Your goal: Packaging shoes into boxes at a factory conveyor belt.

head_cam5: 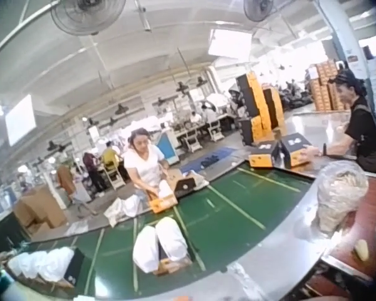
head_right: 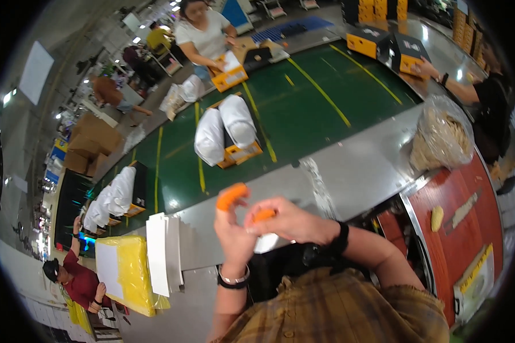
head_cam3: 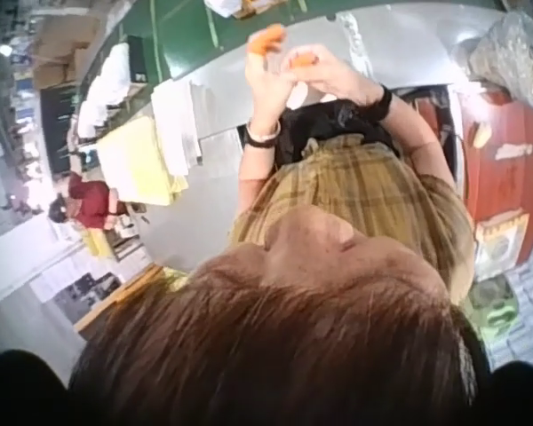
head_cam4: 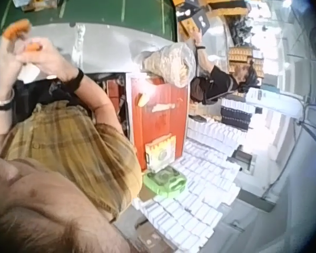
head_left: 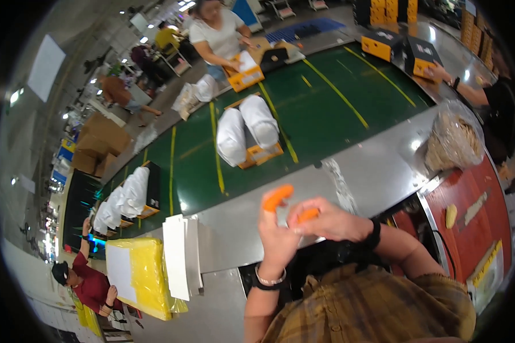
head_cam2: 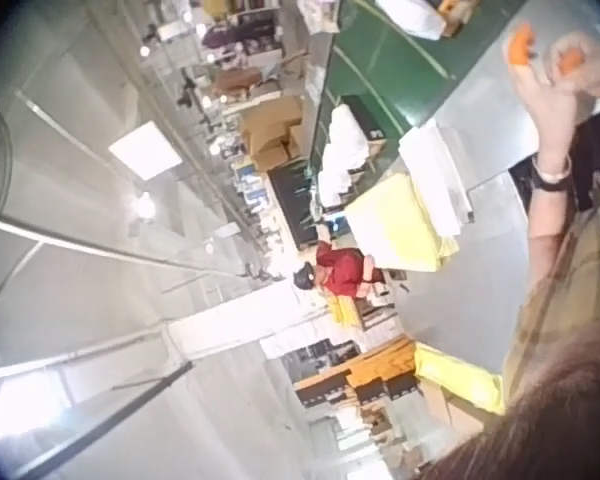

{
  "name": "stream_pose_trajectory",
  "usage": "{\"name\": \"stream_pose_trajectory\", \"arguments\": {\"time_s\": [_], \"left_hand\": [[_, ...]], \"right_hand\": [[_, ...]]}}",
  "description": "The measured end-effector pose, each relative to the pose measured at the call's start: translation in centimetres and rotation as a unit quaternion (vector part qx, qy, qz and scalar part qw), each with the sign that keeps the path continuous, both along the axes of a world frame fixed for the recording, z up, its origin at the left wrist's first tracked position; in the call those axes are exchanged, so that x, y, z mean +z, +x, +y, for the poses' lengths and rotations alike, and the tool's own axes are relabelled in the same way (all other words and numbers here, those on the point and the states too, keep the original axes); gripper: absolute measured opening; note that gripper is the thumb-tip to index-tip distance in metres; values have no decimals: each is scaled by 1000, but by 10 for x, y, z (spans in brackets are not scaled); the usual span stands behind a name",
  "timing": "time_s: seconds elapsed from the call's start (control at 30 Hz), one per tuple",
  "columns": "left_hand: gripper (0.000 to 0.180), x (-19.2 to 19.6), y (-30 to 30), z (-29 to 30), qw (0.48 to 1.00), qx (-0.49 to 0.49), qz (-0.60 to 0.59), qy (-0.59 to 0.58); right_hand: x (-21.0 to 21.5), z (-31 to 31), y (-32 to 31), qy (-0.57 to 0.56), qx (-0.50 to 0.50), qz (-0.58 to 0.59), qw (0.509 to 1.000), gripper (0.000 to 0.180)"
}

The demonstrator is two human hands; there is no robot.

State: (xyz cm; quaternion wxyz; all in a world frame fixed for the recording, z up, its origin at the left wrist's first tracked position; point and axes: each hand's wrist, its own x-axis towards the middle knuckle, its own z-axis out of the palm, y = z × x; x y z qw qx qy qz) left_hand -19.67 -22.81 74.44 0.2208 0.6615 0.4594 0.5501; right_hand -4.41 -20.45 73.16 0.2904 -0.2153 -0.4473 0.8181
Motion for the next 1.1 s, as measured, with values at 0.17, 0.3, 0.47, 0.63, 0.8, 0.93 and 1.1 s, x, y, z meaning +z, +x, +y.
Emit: {"name": "stream_pose_trajectory", "arguments": {"time_s": [0.17, 0.3, 0.47, 0.63, 0.8, 0.93, 1.1], "left_hand": [[37, 10, 21, 26, 952, -97, -277, -91], [30, 4, 31, 28, 914, -103, -341, -193], [25, -3, 36, 21, 865, -113, -426, -237], [27, -11, 31, 25, 923, -67, -353, -140], [28, -4, 37, 22, 927, -109, -337, -122], [28, -10, 29, 12, 946, -19, -300, -125], [34, -7, 25, 6, 947, -31, -294, -126]], "right_hand": [[-6, 3, -12, -34, -45, 164, 985, 32], [-12, 6, -1, -47, -86, 204, 974, 35], [-10, 4, -7, 28, -179, 123, 976, 27], [-2, 8, 4, 126, -253, 90, 955, 25], [12, 11, 25, 165, -288, 43, 942, 18], [-3, 13, 16, 175, -260, -9, 950, 17], [4, 2, 28, 376, -319, -120, 862, 18]]}}
